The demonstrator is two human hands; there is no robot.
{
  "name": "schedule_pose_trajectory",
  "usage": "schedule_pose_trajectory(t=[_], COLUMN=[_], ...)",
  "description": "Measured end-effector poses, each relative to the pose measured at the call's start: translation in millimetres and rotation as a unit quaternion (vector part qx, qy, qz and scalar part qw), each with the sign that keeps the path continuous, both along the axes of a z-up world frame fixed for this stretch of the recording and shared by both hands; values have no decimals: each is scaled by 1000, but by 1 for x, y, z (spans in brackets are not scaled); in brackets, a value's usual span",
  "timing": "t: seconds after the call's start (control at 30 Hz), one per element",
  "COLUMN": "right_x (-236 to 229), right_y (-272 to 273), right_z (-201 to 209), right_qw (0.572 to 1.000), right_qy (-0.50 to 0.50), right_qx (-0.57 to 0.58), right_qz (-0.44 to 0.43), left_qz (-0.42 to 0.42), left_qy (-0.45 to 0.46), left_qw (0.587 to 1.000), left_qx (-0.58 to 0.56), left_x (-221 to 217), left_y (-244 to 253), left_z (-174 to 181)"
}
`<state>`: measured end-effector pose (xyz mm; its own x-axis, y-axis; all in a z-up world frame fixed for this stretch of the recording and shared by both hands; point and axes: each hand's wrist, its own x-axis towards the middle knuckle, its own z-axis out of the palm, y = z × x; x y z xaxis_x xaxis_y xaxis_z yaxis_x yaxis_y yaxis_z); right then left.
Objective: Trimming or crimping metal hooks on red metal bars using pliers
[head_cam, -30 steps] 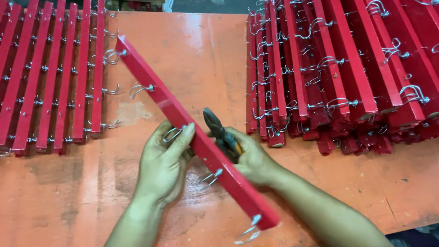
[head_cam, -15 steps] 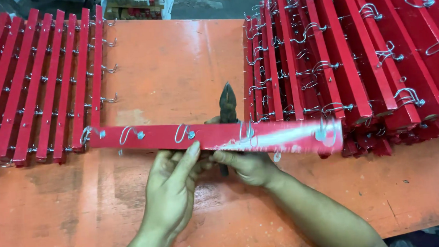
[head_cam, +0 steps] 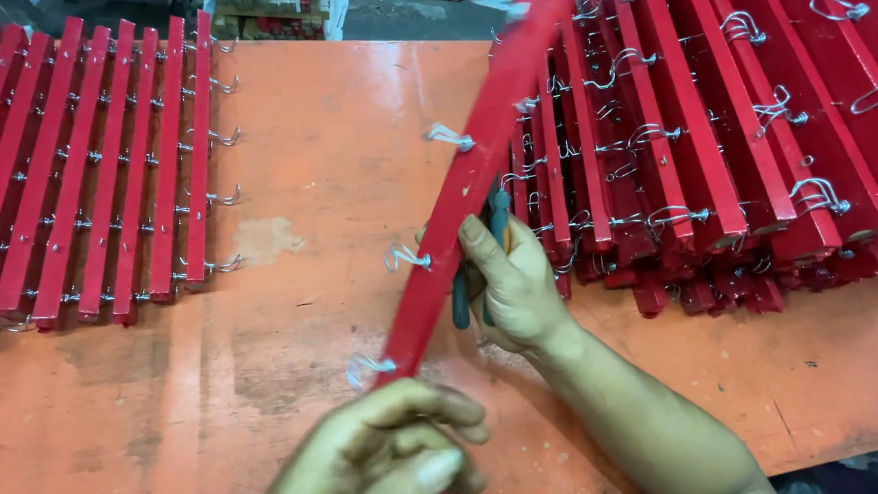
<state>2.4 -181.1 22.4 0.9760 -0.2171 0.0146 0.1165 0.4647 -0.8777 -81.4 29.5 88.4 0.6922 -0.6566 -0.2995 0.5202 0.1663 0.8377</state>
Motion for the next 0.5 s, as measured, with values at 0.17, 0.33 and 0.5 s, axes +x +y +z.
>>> schedule_pose_trajectory(t=[0.17, 0.33, 0.5], right_x=[-12, -22, -28], right_y=[0, 16, 10], right_z=[-2, -20, -102], right_qw=[993, 984, 976], right_qy=[33, 21, 57], right_qx=[-102, -163, -146], right_qz=[56, 68, 151], left_qz=[200, 266, 157], left_qy=[-169, -118, -98], left_qw=[964, 956, 977], left_qx=[-55, -46, -102], left_x=[65, 136, 142], left_y=[5, -4, -23], left_z=[-12, -45, -62])
